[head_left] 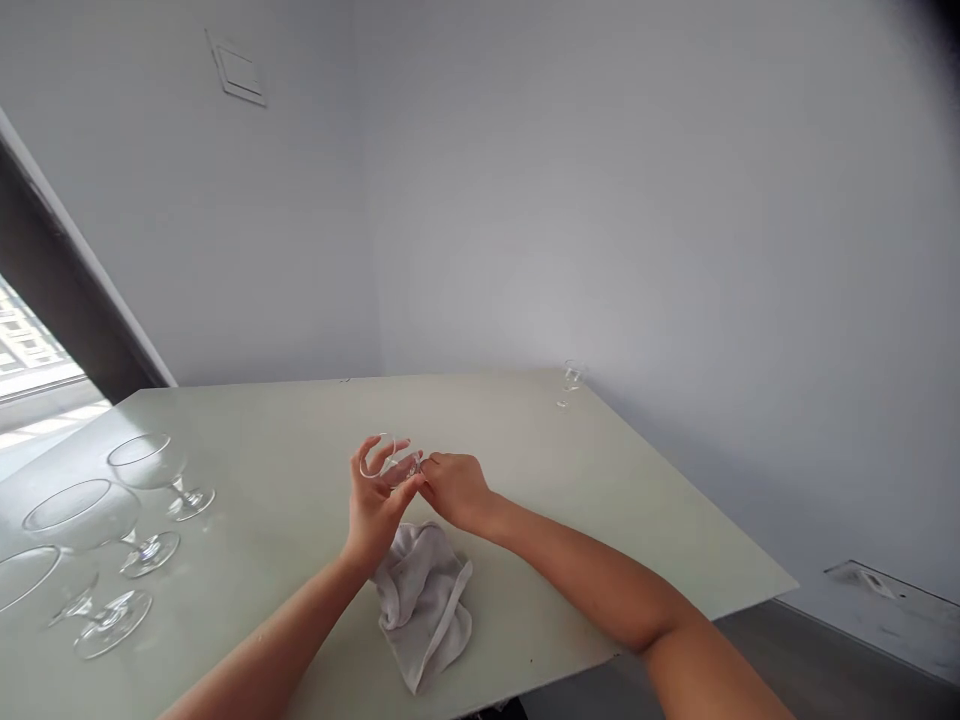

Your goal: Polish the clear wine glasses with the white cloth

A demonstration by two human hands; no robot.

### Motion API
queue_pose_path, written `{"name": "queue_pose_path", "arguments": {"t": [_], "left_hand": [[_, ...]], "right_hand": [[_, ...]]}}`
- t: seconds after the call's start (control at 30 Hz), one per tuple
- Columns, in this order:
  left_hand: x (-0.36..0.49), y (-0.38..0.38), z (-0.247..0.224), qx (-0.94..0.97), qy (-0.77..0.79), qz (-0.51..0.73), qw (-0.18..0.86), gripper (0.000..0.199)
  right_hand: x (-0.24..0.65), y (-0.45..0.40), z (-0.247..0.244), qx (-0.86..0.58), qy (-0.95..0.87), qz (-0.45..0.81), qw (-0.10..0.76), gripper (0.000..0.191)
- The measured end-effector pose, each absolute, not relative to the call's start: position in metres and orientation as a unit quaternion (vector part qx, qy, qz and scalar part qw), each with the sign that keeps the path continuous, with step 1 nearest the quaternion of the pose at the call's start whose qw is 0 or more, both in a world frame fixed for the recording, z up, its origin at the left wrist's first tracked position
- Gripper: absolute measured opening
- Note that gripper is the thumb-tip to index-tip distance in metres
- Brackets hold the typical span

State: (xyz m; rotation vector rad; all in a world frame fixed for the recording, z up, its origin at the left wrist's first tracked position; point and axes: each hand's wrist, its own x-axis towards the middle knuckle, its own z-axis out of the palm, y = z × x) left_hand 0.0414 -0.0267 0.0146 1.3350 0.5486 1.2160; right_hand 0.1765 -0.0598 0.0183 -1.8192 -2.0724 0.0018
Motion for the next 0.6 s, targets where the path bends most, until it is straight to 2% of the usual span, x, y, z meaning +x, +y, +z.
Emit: {"name": "queue_pose_path", "arguments": {"t": [0.13,0.37,0.6], "left_hand": [[0.047,-0.018,-0.005,0.643,0.259,0.474,0.544,0.078],[0.052,-0.007,-0.038,0.751,0.376,0.283,0.463,0.048],[0.052,-0.002,-0.041,0.733,0.372,0.295,0.487,0.041]], "right_hand": [[0.203,-0.038,0.006,-0.721,-0.648,0.053,0.239,0.021],[0.341,-0.012,0.001,-0.868,-0.414,0.039,0.272,0.029],[0.409,0.002,-0.014,-0.915,-0.287,0.081,0.272,0.029]]}}
